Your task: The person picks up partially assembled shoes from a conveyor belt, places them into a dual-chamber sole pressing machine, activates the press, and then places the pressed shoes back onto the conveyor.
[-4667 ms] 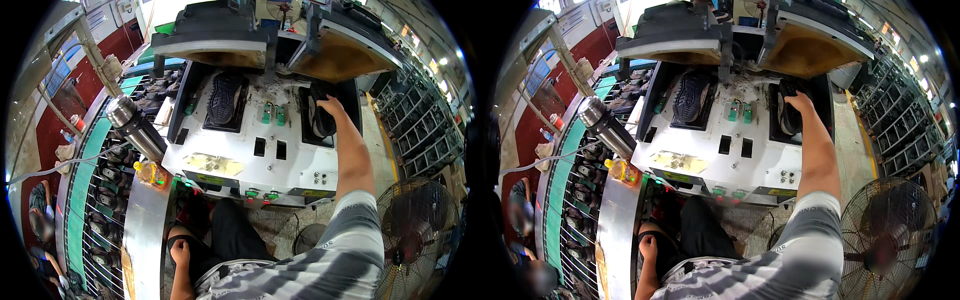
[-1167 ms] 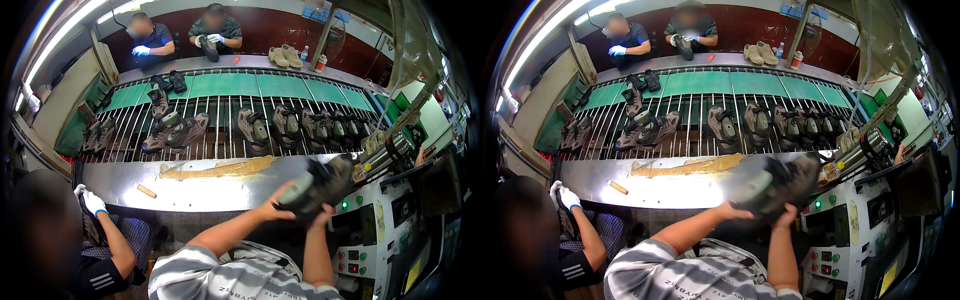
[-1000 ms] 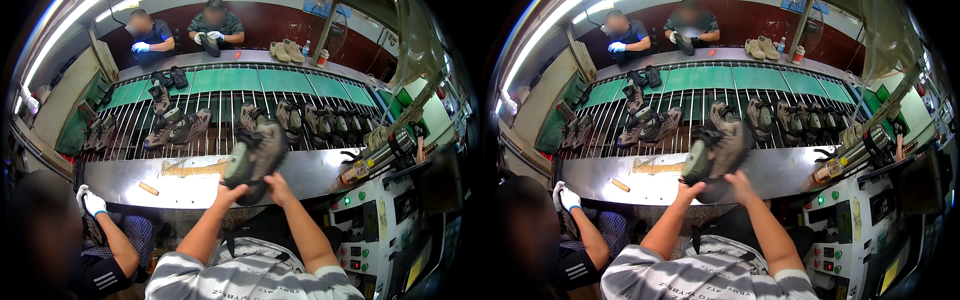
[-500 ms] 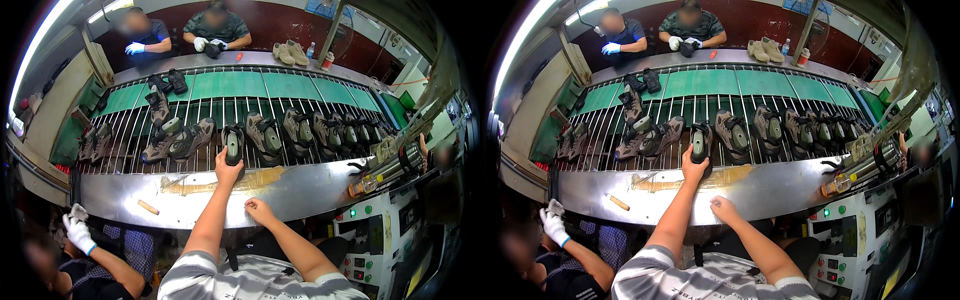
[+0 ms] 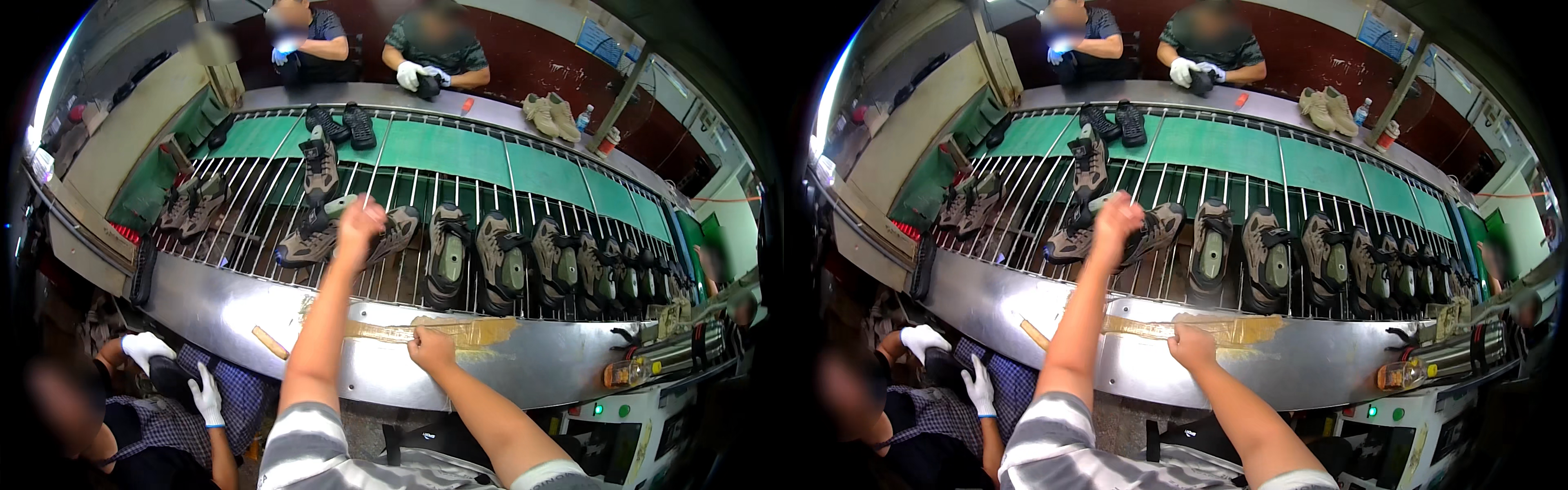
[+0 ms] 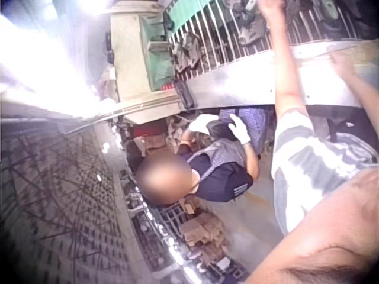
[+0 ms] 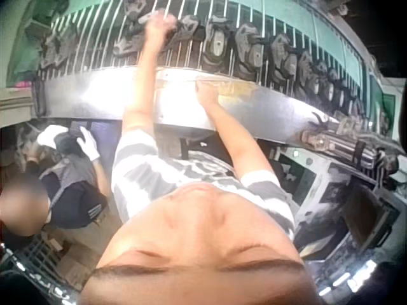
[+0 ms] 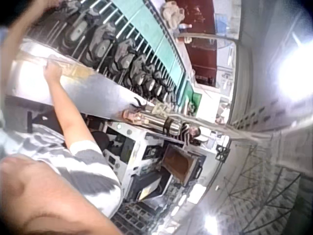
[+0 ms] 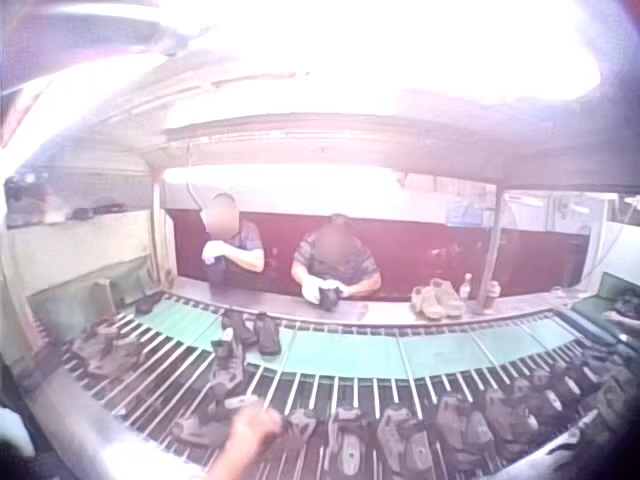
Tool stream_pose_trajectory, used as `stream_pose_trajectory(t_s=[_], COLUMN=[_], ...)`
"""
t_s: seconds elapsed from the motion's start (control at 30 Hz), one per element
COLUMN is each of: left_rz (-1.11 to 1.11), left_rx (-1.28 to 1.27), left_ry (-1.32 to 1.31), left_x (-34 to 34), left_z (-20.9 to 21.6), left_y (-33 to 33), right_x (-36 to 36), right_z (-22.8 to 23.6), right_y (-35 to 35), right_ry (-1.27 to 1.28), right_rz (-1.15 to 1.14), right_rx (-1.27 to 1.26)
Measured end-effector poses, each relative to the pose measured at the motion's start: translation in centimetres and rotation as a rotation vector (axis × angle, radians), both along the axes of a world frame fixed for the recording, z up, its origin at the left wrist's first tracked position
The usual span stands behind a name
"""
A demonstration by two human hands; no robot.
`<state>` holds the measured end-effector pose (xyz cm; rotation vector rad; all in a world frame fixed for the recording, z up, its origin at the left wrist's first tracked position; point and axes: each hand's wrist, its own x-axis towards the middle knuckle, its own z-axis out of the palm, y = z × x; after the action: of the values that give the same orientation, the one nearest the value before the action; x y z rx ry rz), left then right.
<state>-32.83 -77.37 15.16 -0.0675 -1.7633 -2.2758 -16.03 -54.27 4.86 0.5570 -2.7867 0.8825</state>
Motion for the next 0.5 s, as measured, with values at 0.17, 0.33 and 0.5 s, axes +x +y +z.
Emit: stream_pose_trajectory(t_s=[0.17,0.33,0.5], left_rz=[0.371,0.579,0.247], left_rx=[0.713,0.304,0.191], left_ry=[-0.255,-0.764,-0.723], left_x=[-10.2,-17.8,-21.0], left_z=[-1.9,-12.4,-21.1], left_y=[-17.7,-21.7,-25.5], right_x=[-0.2,-0.5,-0.8], right_z=[0.2,0.4,0.9], right_y=[-0.7,-0.2,-0.7], right_ry=[-0.001,0.02,0.026], right_rz=[0.015,-0.041,-0.016], right_rx=[0.009,0.061,0.038])
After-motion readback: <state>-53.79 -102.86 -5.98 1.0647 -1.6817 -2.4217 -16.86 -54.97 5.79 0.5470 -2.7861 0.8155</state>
